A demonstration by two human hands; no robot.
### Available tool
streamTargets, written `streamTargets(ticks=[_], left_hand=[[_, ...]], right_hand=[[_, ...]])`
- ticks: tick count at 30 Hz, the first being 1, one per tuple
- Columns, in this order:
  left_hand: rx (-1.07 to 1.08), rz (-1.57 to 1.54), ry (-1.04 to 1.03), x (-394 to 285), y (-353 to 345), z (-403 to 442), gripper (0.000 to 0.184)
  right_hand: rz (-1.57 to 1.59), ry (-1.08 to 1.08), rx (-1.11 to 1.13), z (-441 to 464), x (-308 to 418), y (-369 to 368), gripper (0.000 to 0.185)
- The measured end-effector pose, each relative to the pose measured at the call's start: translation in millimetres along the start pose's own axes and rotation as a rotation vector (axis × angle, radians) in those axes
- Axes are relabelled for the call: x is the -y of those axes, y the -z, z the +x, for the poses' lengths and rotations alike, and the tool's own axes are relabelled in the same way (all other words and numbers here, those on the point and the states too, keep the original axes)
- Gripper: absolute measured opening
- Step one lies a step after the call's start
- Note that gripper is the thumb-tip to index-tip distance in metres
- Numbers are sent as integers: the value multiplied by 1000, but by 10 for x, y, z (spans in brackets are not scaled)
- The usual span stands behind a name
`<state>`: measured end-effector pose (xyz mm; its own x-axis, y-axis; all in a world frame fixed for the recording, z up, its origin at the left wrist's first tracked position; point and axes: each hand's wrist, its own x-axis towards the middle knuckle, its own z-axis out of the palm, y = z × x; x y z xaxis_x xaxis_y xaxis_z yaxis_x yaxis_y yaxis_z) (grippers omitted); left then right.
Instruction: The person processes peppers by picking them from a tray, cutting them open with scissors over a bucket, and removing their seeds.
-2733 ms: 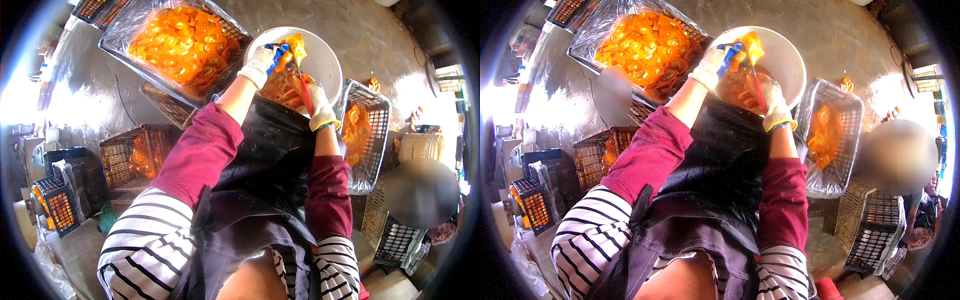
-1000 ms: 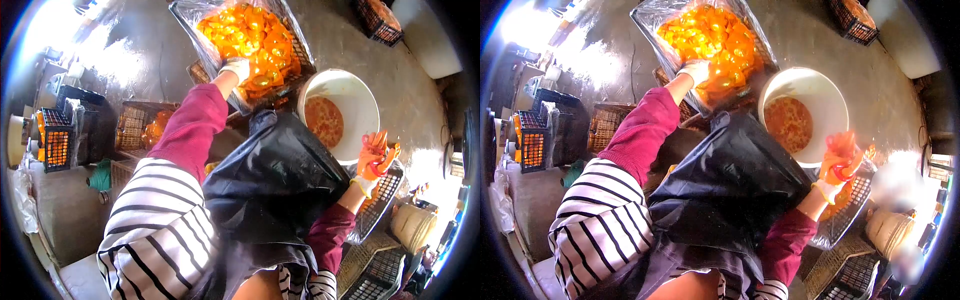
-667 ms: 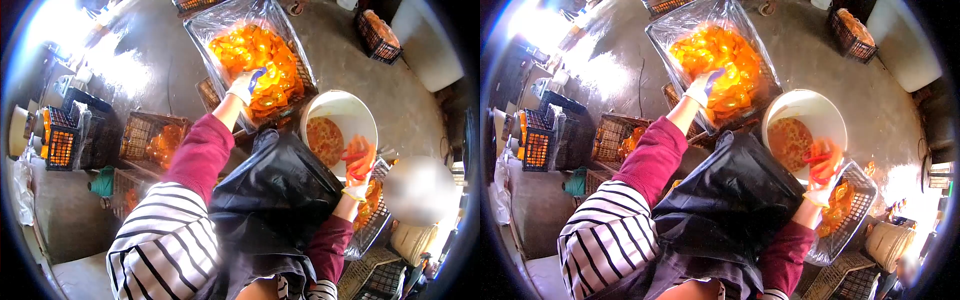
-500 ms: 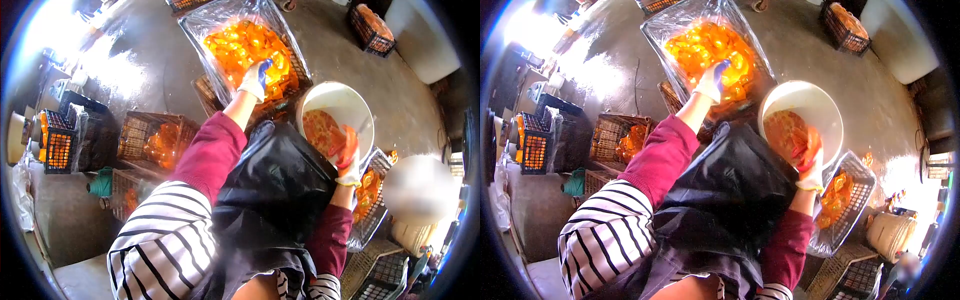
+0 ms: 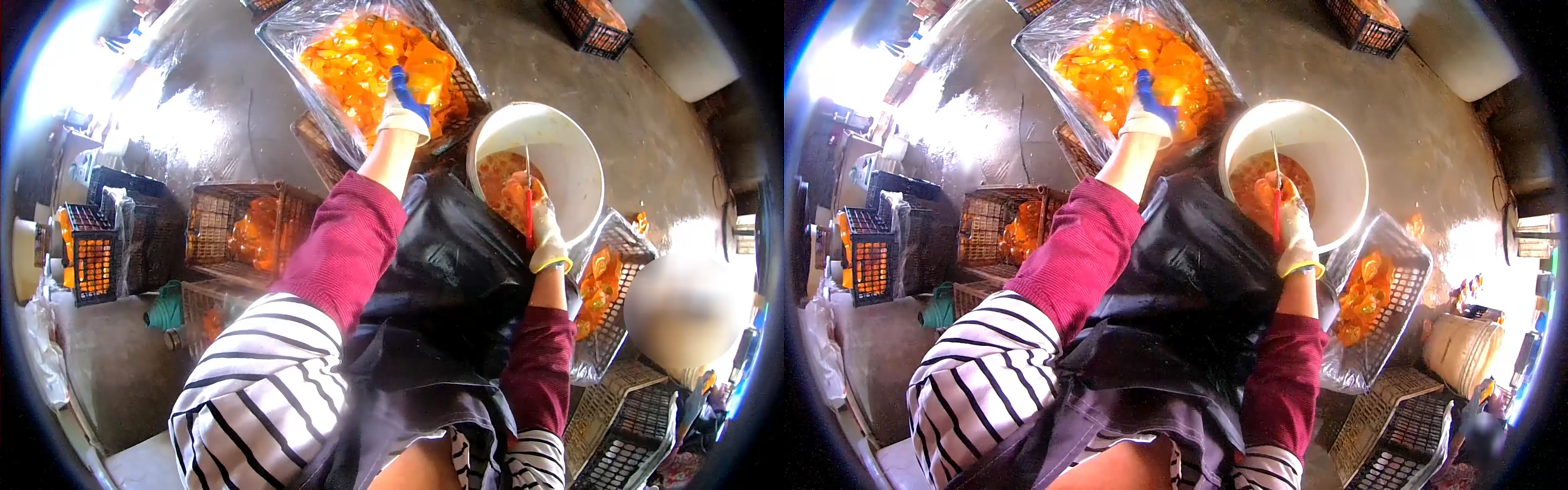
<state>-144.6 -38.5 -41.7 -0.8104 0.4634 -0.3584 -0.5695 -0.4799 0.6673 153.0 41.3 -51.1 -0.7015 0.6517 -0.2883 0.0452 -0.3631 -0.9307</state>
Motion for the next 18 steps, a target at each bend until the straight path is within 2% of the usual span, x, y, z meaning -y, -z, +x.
streamTargets(ticks=[3,5,7,8,9,10,12,15,17,18], left_hand=[[25,-92,47,-98,-76,-93,42],[258,-53,41,-30,-200,-211,39],[521,11,86,-5,-414,-480,32],[580,-76,107,156,-511,-490,32],[569,-39,103,258,-635,-585,32],[558,-3,100,353,-752,-688,33],[607,53,83,603,-825,-731,37],[647,227,56,826,-834,-808,43],[684,554,-106,768,-822,-915,42],[693,439,-15,785,-815,-891,42]], right_hand=[[107,-65,-16,-56,91,-72,28],[207,-129,-17,-38,112,-101,31],[142,-67,-19,26,59,-143,34],[108,-34,-29,84,3,-113,35],[-533,300,-49,99,53,-172,38],[-439,231,-88,24,108,-177,39],[32,83,-23,69,82,-137,42],[-786,303,-148,-6,192,-29,39],[-503,133,-106,-85,263,-39,36],[-360,49,-79,-116,262,-54,35]])
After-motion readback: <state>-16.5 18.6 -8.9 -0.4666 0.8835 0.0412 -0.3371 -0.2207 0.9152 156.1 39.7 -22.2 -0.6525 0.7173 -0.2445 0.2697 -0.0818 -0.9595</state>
